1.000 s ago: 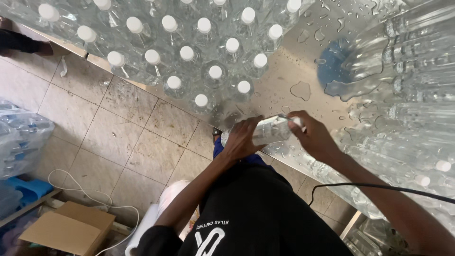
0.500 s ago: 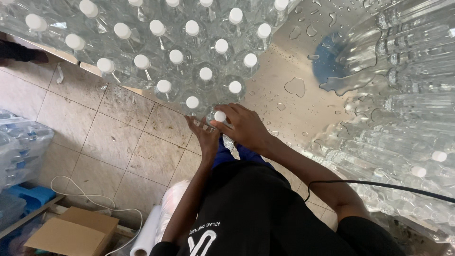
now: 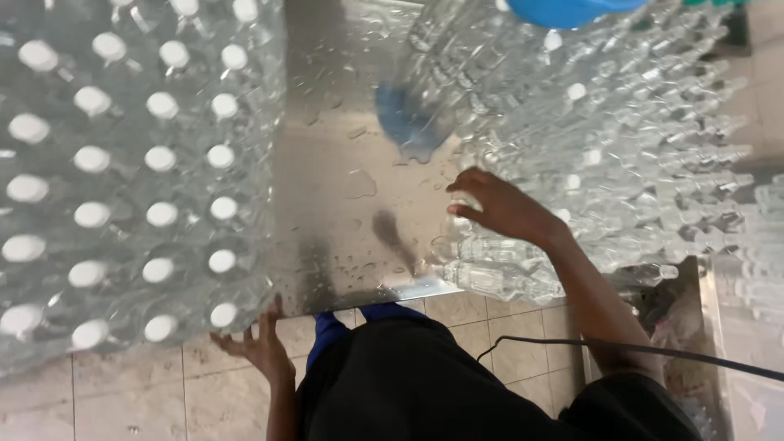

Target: The person repeatedly picks up clear plastic bottles from a large stack on the left and secures white caps onto them. The capped bottles are then placed into a stack on the right side of the workspace. The person also briefly moves a blue bucket filled with caps.

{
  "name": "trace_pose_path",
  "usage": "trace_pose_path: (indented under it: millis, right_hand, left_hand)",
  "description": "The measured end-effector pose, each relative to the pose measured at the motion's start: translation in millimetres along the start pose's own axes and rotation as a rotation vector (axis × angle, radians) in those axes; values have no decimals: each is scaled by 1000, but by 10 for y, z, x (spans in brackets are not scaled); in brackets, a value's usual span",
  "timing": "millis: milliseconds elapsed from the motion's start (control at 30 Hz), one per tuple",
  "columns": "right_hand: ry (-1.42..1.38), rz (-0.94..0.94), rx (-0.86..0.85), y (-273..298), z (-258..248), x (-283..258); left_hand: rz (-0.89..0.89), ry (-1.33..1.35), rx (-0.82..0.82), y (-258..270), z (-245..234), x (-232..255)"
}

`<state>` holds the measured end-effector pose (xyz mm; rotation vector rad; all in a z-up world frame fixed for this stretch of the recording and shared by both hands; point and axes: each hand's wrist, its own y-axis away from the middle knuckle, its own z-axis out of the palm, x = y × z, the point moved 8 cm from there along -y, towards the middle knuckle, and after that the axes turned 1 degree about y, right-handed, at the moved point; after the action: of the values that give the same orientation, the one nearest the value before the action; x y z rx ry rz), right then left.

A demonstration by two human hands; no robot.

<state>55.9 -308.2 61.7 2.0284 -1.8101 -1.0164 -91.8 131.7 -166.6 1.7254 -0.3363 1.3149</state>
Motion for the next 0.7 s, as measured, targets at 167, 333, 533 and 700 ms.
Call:
trace_pose_path:
  millis: [167, 333, 533, 700]
  right_hand:
    - [3, 318, 495, 331, -967, 1317]
    - [-426, 322, 950, 335, -1688, 2221]
    - [-1228, 230, 813, -428, -2044, 2867]
    - [-1496, 227, 699, -942, -2207, 2929]
  left_hand:
    - [-113, 48, 60, 215, 183, -120]
    - [-217, -85, -206, 272, 836, -176]
    - [-356, -229, -296, 481, 1265, -119]
    - [-326, -226, -305, 544, 1330, -209]
